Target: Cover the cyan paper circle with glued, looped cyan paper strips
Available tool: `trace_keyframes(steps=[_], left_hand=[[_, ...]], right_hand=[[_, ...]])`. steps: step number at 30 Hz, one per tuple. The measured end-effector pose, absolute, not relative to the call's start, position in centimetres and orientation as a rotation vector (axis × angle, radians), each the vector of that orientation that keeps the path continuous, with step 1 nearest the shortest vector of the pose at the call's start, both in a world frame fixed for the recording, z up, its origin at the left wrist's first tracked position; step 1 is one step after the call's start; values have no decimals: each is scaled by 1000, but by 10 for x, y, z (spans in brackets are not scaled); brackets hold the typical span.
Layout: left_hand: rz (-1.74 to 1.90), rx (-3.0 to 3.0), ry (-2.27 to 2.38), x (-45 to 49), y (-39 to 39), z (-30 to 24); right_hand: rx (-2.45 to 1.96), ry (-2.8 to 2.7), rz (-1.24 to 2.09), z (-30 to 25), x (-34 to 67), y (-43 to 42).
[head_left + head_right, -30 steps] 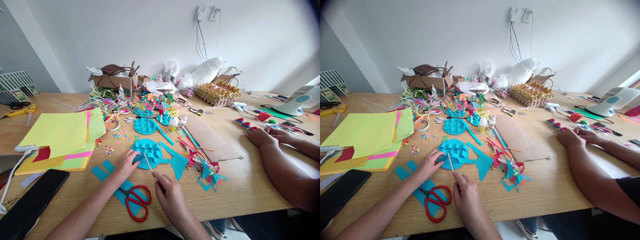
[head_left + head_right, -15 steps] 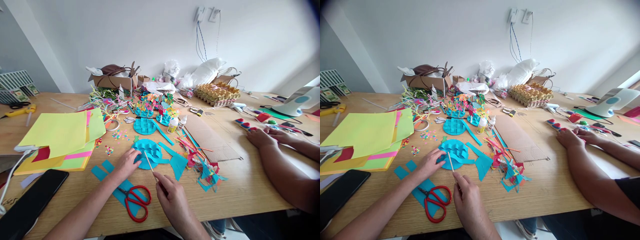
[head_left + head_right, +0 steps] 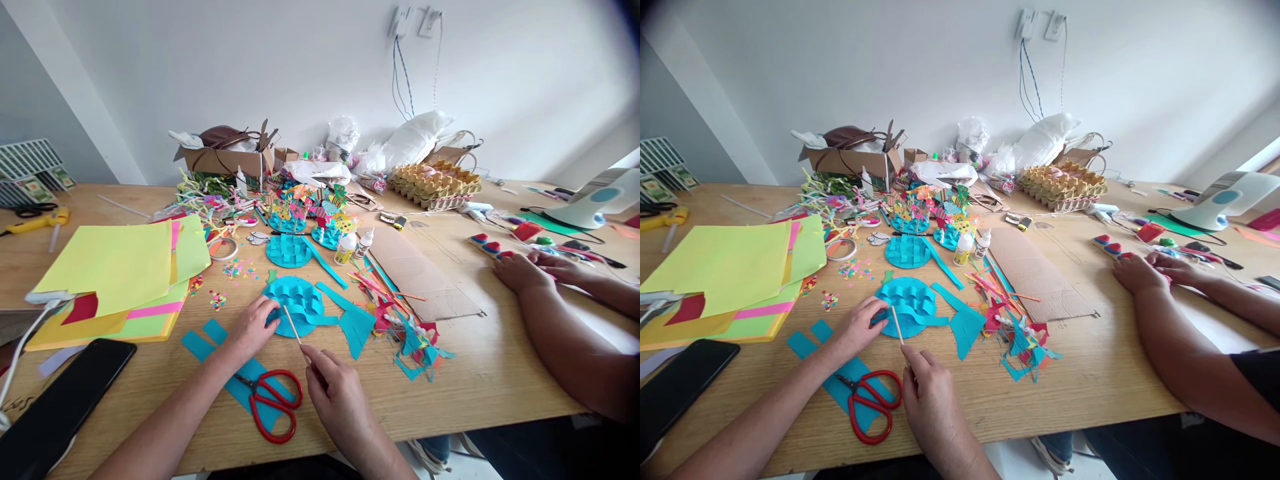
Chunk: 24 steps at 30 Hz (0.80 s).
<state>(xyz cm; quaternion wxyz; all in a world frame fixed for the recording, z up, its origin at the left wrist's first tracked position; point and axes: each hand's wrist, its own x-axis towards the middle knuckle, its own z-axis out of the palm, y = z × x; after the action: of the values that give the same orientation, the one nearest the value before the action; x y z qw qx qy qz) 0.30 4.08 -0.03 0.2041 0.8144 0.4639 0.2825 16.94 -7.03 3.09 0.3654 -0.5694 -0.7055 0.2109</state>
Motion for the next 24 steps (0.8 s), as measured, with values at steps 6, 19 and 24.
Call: trace_keyframes(steps=[6, 19, 24], left_hand=[[796, 2283, 1262, 4, 38, 0], [788, 2323, 1312, 2, 36, 3], [778, 2332, 1310, 1, 35, 4]], right_hand=[[-1480, -1814, 582, 27, 169, -69], [-1547, -1855, 664, 20, 167, -66], [-1566, -1856, 712, 18, 166, -66]])
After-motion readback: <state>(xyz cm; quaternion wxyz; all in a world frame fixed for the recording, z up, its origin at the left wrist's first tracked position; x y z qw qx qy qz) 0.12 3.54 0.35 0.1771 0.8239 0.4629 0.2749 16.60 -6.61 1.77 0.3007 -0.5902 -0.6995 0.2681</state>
